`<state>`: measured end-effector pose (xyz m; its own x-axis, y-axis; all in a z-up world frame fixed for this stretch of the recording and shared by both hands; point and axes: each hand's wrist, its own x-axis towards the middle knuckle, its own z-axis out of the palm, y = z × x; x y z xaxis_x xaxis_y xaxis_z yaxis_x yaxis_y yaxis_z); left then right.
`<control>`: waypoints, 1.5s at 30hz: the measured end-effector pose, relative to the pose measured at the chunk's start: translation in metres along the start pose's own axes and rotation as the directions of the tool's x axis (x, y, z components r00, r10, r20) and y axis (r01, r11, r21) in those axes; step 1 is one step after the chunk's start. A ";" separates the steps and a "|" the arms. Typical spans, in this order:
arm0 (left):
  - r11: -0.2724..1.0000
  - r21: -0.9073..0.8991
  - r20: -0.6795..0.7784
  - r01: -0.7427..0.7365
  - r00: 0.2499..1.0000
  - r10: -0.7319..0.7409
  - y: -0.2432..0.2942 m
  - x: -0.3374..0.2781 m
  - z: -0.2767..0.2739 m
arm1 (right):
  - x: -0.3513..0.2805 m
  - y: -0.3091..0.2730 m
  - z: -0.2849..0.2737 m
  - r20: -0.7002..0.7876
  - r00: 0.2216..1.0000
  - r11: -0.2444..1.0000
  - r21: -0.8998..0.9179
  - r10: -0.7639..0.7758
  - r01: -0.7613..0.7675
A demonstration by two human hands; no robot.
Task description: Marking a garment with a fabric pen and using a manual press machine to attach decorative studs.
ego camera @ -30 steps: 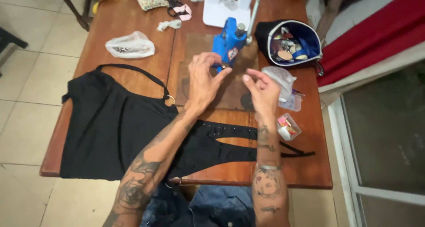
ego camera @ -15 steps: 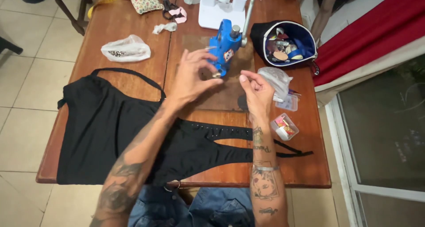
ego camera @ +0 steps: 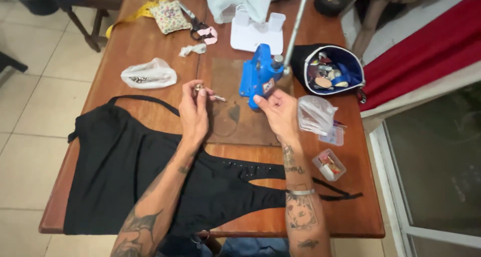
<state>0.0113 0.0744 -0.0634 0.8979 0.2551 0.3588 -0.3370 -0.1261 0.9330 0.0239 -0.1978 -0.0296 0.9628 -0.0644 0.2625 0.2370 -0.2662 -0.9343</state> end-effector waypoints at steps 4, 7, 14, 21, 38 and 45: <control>1.000 -0.001 -0.013 0.006 1.000 -0.006 0.004 -0.005 0.003 | -0.003 -0.002 0.020 -0.190 0.974 0.992 0.008 0.127 -0.128; 1.000 0.000 -0.002 0.013 1.000 -0.013 0.001 -0.005 0.003 | -0.011 0.003 0.020 -0.195 0.956 0.975 0.083 0.220 -0.207; 0.999 -0.025 0.014 0.026 1.000 -0.026 -0.002 -0.008 0.002 | -0.029 0.013 0.013 -0.096 0.990 0.941 0.331 0.103 -0.066; 0.998 -0.014 0.027 0.056 0.998 -0.056 -0.006 -0.007 0.002 | -0.025 0.026 0.026 -0.133 0.979 0.897 0.436 0.151 -0.079; 0.997 -0.031 0.018 0.078 0.997 -0.077 -0.003 -0.008 0.004 | -0.030 0.023 0.030 -0.045 0.981 0.819 0.558 0.190 -0.133; 0.998 -0.018 0.034 0.053 0.998 -0.052 0.000 -0.008 0.002 | -0.029 0.009 0.039 -0.188 0.976 0.877 0.481 0.106 -0.002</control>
<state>0.0047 0.0709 -0.0667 0.9235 0.2285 0.3083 -0.2939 -0.0956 0.9511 0.0037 -0.1614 -0.0552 0.9407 -0.2718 0.2030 0.2681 0.2292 -0.9357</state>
